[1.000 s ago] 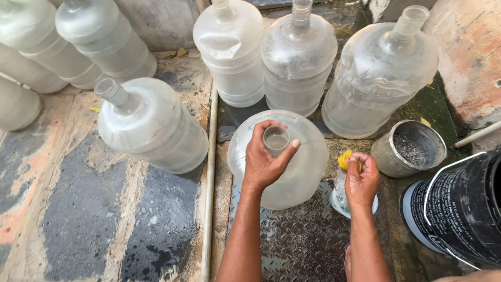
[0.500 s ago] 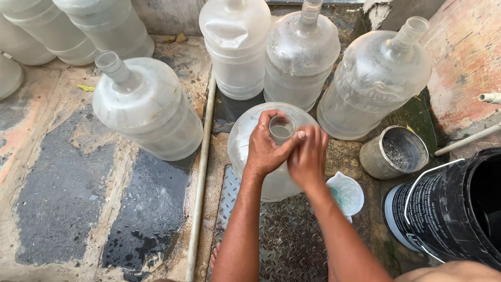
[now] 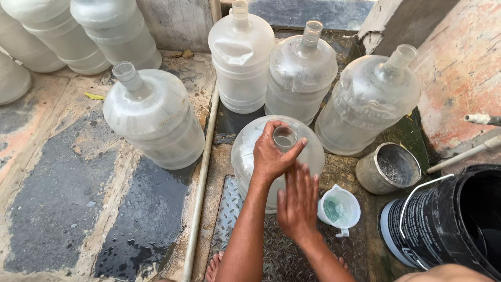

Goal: The person scrubs the exterior of large plastic water jugs using a yellow sponge and soapy water from a white pitcher. They rotate each jug to clean different sides and rinse the sponge periodically.

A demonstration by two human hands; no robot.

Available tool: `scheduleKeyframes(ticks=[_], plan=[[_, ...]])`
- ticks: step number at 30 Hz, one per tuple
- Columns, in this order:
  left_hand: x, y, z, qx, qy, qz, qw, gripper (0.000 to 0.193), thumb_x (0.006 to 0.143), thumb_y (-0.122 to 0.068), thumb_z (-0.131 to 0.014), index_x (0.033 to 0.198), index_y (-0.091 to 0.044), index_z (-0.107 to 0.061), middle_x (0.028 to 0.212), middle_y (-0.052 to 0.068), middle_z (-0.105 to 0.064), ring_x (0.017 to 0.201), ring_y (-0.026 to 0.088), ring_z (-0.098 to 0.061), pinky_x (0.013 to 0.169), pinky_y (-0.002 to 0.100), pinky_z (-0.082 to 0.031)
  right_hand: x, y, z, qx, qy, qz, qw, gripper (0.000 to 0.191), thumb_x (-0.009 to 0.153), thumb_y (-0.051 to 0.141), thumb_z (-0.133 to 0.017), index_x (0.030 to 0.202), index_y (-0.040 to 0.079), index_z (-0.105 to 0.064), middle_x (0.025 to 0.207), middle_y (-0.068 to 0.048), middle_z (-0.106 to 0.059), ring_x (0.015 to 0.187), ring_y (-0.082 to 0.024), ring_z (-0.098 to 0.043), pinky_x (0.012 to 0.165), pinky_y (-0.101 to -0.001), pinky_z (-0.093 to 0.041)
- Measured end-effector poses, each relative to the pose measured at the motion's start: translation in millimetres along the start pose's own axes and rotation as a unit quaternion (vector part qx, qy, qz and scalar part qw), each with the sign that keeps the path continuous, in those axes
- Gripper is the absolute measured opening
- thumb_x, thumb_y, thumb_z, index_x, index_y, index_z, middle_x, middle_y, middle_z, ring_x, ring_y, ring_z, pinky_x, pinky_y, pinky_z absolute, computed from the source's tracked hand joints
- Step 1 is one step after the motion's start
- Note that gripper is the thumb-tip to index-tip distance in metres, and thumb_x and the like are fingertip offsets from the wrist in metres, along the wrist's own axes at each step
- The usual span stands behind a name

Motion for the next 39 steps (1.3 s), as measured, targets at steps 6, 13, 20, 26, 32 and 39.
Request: scheduleKeyframes(ticks=[6,13,20,26,32,39], plan=[[12,-18,16,-0.019,0.287,-0.191,0.939,0.056,0.065,-0.012,-0.086,0.116,-0.004,-0.065,0.122,0.013,-0.069,0.119,0.027,-0.062,0.104,0.041,-0.049,117,-93,10,0.154,0.124,-0.082,0.977,0.054,0.104,0.033,-0.034,0.151,0.009,-0.044,0.162,-0.010,-0.040,0.151,-0.031,-0.035,0.125,-0.0494,-0.026],[11,-28,14,-0.001,0.075,-0.072,0.995,0.068,0.073,-0.031,-0.088,0.128,-0.006,-0.056,0.122,0.013,-0.067,0.117,0.026,-0.065,0.101,0.038,-0.052,42,-37,21,0.031,-0.038,-0.014,0.999,0.066,0.097,0.035,-0.045,0.151,-0.002,-0.039,0.159,-0.023,-0.036,0.151,-0.038,-0.029,0.123,-0.0539,-0.017],[9,-22,0,0.069,0.133,-0.052,0.987,0.058,0.076,-0.025,-0.085,0.123,-0.006,-0.055,0.115,0.012,-0.073,0.112,0.025,-0.070,0.099,0.037,-0.054,26,-68,20,0.066,0.038,0.018,0.997,0.069,0.102,0.041,-0.035,0.161,0.006,-0.027,0.167,-0.016,-0.028,0.156,-0.032,-0.020,0.126,-0.0513,-0.010],[20,-12,30,-0.080,0.108,-0.067,0.989,0.062,0.071,-0.017,-0.082,0.125,-0.006,-0.052,0.117,0.008,-0.070,0.111,0.020,-0.068,0.099,0.036,-0.054,55,-62,20,0.153,0.121,-0.085,0.977,0.081,0.103,0.058,-0.025,0.162,0.004,-0.015,0.169,-0.018,-0.013,0.156,-0.032,-0.011,0.125,-0.0452,-0.006],[4,-9,13,0.010,0.091,-0.038,0.995,0.056,0.074,-0.024,-0.085,0.119,-0.007,-0.057,0.106,0.009,-0.075,0.105,0.021,-0.073,0.095,0.035,-0.056,5,-20,9,0.013,0.046,0.209,0.977,0.074,0.106,0.060,-0.029,0.159,0.009,-0.026,0.165,-0.016,-0.023,0.154,-0.030,-0.016,0.124,-0.0522,-0.006],[0,-11,15,0.030,0.082,-0.035,0.996,0.057,0.072,-0.026,-0.084,0.118,-0.006,-0.057,0.104,0.010,-0.075,0.104,0.022,-0.074,0.093,0.036,-0.057,34,-92,14,0.248,0.034,-0.059,0.966,0.067,0.107,0.054,-0.030,0.159,0.013,-0.036,0.167,-0.009,-0.034,0.158,-0.026,-0.026,0.130,-0.0448,-0.018]])
Point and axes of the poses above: each hand's wrist, its own x-axis towards the middle knuckle, its own z-axis out of the back of the hand, y = z × x, the point moved 1 cm from there along x, towards the middle knuckle
